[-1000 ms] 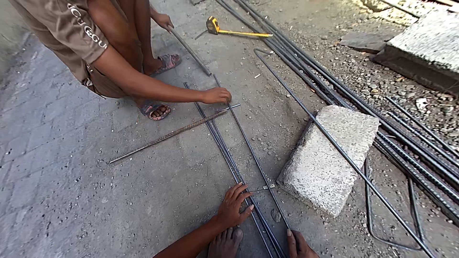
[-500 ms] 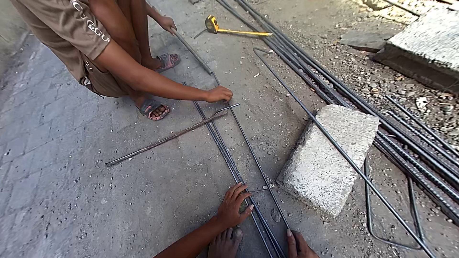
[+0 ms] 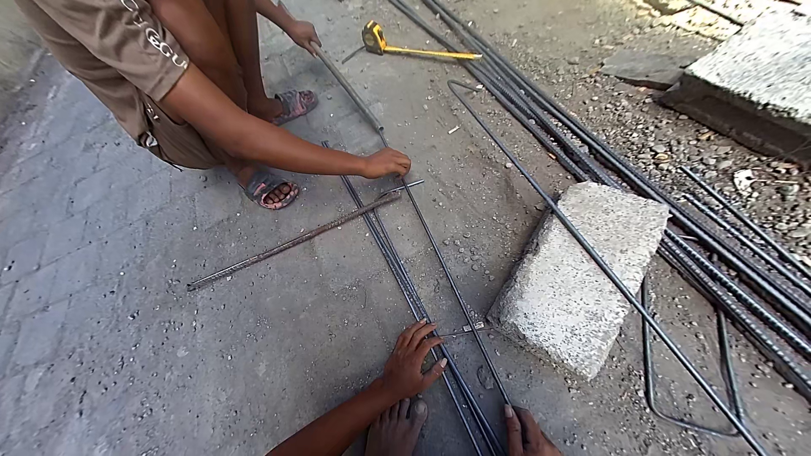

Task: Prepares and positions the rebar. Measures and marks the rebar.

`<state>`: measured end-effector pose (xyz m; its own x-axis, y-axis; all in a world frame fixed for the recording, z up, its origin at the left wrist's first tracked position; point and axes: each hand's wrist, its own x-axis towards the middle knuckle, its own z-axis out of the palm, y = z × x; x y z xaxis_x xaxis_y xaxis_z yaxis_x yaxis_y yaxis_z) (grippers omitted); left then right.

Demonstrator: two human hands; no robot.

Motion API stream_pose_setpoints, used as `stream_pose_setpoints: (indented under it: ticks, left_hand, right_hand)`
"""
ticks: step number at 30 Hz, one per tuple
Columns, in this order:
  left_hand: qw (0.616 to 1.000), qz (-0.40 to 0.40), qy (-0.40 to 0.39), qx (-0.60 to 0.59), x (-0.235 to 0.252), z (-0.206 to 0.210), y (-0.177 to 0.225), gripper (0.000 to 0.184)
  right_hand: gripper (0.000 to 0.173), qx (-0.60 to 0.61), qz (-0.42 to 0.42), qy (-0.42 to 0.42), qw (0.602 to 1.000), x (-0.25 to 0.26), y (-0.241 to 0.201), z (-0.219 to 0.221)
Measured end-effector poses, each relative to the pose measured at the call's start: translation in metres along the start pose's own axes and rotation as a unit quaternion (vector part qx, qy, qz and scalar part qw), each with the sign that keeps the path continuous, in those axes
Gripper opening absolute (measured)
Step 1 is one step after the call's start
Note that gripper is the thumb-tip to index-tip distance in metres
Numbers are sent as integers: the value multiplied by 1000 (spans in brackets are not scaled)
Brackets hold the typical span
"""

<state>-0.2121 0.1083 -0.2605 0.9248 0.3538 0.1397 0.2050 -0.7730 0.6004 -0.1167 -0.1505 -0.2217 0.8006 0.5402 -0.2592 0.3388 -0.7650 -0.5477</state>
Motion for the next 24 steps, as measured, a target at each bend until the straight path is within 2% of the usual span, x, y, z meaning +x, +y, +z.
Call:
stream_pose_setpoints:
  ticks: [24]
  left_hand:
    - [1000, 7, 8, -7, -1, -2, -8, 41]
  right_hand:
    - [48, -24, -8, -6, 1000, 1, -1, 5]
